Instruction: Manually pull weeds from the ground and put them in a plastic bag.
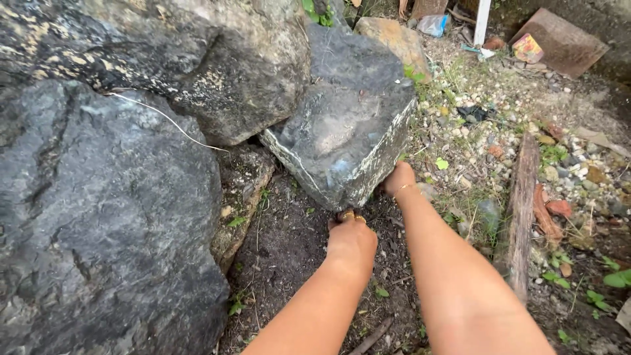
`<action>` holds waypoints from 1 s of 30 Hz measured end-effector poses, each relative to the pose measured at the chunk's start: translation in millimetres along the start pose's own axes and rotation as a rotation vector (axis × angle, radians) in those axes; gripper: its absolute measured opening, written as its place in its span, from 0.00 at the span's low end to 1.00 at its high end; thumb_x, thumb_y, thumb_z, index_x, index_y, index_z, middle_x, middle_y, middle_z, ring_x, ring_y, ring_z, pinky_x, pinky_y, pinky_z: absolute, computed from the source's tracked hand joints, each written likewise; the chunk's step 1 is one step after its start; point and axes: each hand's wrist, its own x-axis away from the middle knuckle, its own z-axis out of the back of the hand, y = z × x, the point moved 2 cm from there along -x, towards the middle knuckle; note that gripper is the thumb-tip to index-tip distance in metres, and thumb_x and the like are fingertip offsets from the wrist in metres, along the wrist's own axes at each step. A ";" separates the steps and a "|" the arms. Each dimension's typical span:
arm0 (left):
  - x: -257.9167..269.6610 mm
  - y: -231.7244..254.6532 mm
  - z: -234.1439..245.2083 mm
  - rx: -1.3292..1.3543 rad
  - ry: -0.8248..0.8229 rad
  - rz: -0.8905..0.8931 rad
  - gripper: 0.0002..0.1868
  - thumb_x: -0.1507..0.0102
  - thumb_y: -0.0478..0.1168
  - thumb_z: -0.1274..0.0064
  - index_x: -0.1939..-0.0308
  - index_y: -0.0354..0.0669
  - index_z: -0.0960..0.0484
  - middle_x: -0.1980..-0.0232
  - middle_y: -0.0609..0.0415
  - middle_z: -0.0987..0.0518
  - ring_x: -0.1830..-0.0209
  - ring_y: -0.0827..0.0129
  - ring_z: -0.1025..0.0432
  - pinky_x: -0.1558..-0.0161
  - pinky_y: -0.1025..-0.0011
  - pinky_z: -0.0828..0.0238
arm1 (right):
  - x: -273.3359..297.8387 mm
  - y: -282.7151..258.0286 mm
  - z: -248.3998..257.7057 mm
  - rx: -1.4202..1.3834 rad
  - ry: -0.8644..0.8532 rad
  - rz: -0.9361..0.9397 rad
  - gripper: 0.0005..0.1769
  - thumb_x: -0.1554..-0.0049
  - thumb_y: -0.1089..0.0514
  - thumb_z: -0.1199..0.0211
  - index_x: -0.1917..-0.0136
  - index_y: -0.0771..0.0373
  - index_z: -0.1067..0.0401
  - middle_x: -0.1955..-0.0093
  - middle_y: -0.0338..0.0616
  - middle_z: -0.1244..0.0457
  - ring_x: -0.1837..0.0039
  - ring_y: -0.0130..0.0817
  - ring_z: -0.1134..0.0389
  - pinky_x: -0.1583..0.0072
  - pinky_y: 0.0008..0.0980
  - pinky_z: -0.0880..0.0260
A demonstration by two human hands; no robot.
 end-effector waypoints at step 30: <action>69.5 33.8 32.8 -0.052 0.267 -0.104 0.27 0.44 0.48 0.32 0.45 0.39 0.19 0.38 0.45 0.23 0.37 0.52 0.28 0.39 0.59 0.28 | 223.2 -89.6 357.4 -0.213 -0.032 0.058 0.07 0.47 0.56 0.29 0.53 0.56 0.19 0.60 0.41 0.27 0.60 0.27 0.28 0.54 0.35 0.26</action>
